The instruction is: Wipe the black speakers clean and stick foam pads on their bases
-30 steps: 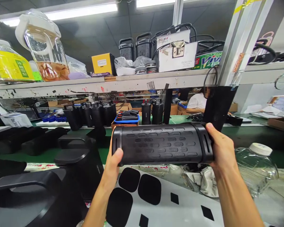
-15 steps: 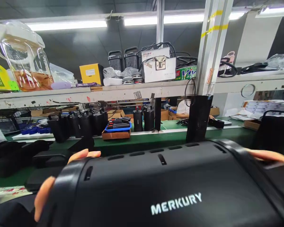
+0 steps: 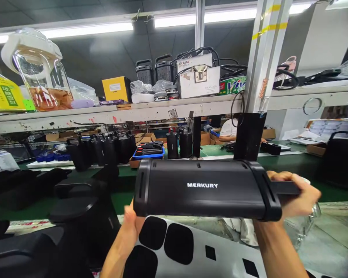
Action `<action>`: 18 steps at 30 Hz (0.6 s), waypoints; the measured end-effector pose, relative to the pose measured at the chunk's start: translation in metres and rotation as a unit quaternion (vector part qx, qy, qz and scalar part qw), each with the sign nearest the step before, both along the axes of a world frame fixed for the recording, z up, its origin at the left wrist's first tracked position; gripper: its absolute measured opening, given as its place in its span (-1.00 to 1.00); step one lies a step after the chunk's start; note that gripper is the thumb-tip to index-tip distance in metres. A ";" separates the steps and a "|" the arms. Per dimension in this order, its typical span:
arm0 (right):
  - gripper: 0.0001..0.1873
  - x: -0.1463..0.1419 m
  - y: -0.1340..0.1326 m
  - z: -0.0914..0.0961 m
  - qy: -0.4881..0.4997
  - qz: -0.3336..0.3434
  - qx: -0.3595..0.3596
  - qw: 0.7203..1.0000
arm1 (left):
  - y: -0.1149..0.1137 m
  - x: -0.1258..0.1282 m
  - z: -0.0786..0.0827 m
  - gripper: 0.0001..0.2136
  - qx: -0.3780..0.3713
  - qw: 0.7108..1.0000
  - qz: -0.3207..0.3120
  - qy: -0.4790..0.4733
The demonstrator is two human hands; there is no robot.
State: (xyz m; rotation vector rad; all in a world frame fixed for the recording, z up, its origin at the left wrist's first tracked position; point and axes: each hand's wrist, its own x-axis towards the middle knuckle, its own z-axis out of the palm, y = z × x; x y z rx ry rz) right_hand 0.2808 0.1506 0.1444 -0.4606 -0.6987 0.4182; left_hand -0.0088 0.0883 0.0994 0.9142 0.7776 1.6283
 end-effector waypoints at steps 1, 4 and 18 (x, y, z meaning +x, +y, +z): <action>-0.70 0.003 -0.003 0.001 -0.012 0.010 0.016 1.000 | -0.001 0.003 0.004 -0.30 -0.023 0.999 -0.017 -0.017; -0.73 0.010 -0.004 0.001 -0.041 0.028 0.054 0.997 | -0.001 0.009 0.015 -0.41 -0.059 0.997 -0.022 -0.052; -0.67 -0.031 -0.015 0.016 -0.033 -0.021 0.024 0.999 | -0.002 0.013 0.044 -0.77 -0.174 0.978 0.099 -0.064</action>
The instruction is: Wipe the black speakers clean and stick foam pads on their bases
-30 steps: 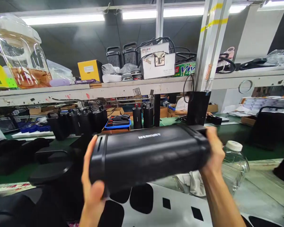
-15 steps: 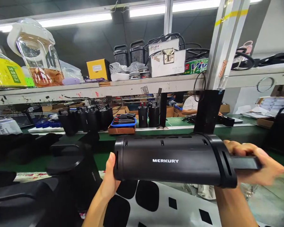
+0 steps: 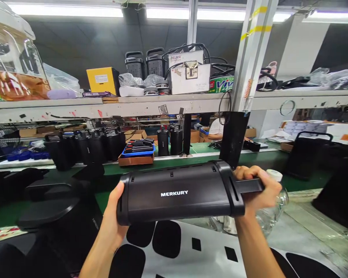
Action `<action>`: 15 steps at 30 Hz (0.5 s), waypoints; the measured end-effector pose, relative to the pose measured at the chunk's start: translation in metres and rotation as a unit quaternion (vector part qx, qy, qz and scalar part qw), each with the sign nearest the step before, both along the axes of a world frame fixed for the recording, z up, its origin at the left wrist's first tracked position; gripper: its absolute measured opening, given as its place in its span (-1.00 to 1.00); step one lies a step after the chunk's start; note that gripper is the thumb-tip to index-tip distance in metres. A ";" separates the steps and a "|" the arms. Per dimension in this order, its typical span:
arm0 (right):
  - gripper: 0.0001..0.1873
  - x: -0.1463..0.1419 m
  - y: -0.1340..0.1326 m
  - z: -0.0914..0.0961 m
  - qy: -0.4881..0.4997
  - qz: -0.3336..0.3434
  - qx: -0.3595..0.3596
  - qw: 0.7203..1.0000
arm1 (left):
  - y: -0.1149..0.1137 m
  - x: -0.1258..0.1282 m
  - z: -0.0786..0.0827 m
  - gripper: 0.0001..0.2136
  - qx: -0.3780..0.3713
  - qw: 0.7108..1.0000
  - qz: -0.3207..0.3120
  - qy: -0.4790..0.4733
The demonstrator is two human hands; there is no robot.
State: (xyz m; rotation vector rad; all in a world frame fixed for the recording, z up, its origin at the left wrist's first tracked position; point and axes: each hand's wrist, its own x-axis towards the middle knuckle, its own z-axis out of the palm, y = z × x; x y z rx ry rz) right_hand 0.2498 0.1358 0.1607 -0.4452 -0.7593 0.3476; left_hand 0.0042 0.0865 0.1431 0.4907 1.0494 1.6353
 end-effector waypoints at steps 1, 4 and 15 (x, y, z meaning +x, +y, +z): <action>-0.67 -0.001 0.000 0.000 0.001 -0.001 -0.001 1.000 | -0.001 0.001 0.002 -0.78 -0.002 1.000 0.004 0.000; -0.67 -0.001 0.000 0.000 0.004 0.003 -0.004 1.000 | -0.003 0.003 0.004 -0.80 -0.006 1.000 0.018 0.002; -0.62 -0.004 -0.015 -0.001 -0.036 0.022 0.015 0.999 | 0.009 -0.006 -0.010 -0.78 0.039 0.999 0.021 -0.024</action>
